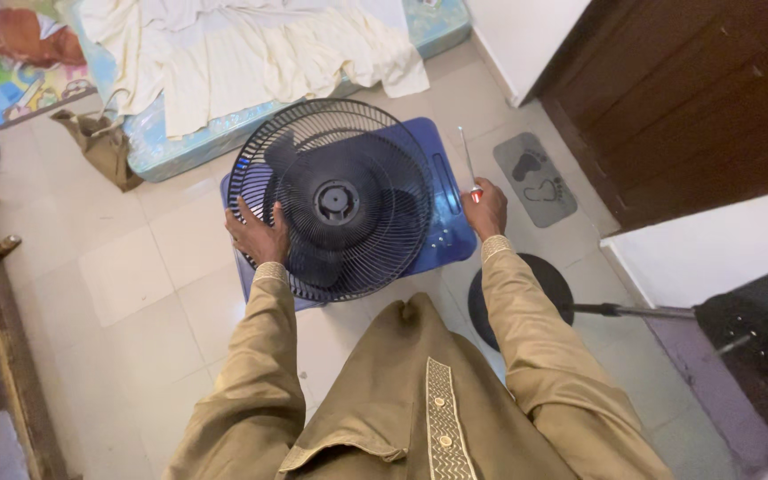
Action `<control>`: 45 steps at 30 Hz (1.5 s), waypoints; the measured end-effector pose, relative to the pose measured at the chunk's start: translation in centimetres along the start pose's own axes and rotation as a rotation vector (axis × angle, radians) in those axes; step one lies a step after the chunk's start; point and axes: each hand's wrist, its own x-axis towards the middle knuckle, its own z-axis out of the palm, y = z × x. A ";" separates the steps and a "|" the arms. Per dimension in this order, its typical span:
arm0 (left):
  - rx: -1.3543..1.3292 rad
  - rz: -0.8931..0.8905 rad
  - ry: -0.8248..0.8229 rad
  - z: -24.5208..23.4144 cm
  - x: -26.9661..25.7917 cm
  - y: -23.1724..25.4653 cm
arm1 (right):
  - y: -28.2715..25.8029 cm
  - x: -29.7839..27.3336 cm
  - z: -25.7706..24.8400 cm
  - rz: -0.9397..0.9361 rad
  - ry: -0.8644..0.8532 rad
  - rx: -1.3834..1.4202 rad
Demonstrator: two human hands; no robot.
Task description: The person uses a screwdriver to loosen and remove screws from the front grill of a standing fan. They then detach the grill and set it aside, exposing the fan blades and motor housing.
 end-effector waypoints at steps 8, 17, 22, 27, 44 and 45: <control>-0.349 0.254 -0.084 3.8 -3.4 7.5 | 0.1 -1.5 -2.0 0.055 -0.014 0.192; -0.546 0.116 -0.241 2.8 -9.0 7.7 | -8.0 -3.4 6.6 -0.114 -0.462 0.415; -0.773 -0.140 -0.264 -2.1 -11.5 3.7 | -12.4 -3.3 12.9 -0.303 -0.525 0.275; -0.769 -0.302 -0.201 -6.7 -15.2 -1.3 | -16.0 -3.2 17.3 -0.442 -0.538 0.094; -0.547 -0.493 -0.263 -3.0 -23.3 -9.1 | -15.2 -4.3 20.2 -0.256 -0.523 0.001; -0.551 -0.496 -0.271 -2.9 -23.4 -9.1 | -15.3 -4.3 19.9 -0.250 -0.539 -0.005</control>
